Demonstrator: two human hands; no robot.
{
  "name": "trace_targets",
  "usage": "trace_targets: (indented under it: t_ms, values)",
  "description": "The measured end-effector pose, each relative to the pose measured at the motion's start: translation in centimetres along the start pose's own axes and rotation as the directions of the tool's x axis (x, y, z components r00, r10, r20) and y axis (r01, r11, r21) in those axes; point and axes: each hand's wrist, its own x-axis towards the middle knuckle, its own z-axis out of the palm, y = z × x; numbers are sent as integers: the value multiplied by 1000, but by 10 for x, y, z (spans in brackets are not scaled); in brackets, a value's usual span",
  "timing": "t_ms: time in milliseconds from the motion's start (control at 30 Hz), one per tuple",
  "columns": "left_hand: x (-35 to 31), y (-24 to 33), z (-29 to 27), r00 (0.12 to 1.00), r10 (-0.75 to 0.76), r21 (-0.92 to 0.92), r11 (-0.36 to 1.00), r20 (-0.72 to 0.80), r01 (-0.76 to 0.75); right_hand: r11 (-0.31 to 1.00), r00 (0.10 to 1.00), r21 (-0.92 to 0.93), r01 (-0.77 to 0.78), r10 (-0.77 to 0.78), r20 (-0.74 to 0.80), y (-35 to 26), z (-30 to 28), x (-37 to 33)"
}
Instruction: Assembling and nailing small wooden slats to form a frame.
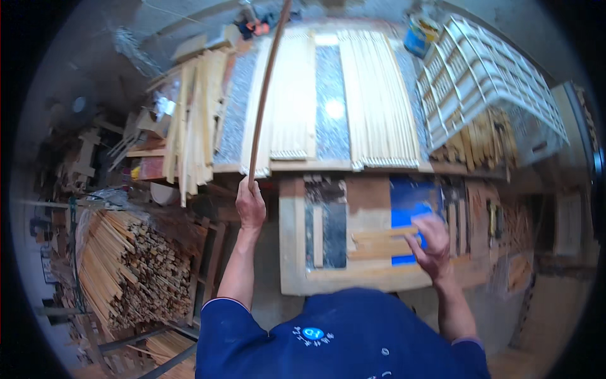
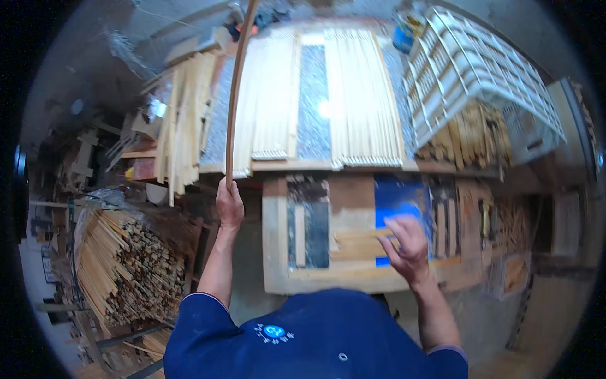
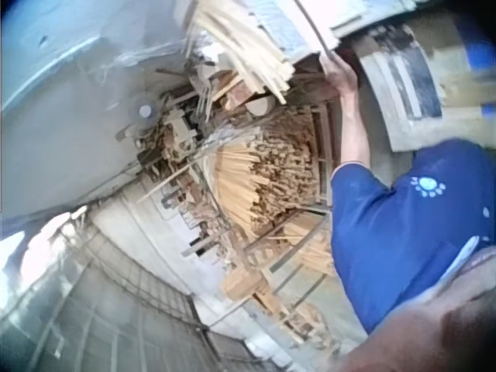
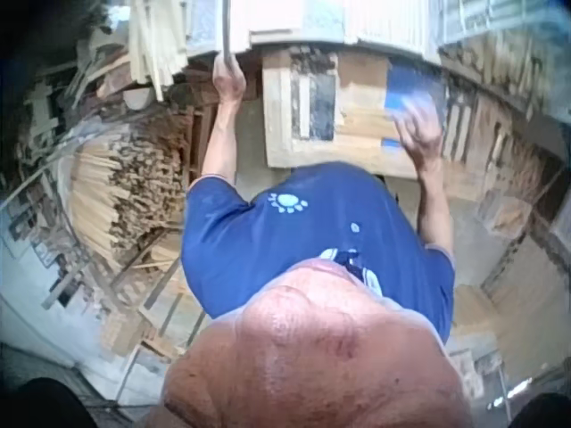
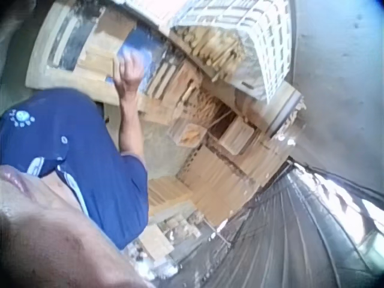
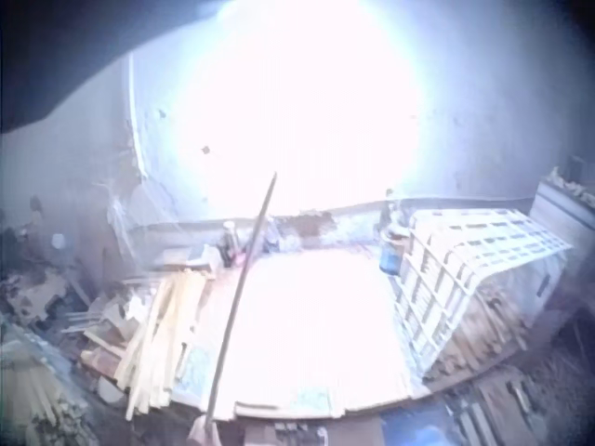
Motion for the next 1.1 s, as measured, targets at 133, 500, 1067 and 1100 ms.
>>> trace_targets:
  t_ms: [133, 500, 1067, 1100]
  values:
    - [-94, 68, -6, 964, 181, -144, 977, 193, -154, 885, 895, -138, 444, -444, 32, -50, -52, 79]
    - [-158, 155, 75, 836, 471, -2, 871, 280, -490, 980, 789, -115, 165, -61, 611, 148, 14, -56]
    - [-300, 188, 114, 836, 62, 188, 963, 545, -194, 896, 924, -338, 290, -170, 343, 265, 174, 1]
    - [-298, 188, 117, 831, 64, 178, 965, 553, -193, 895, 923, -344, 284, -158, 350, 264, 175, 2]
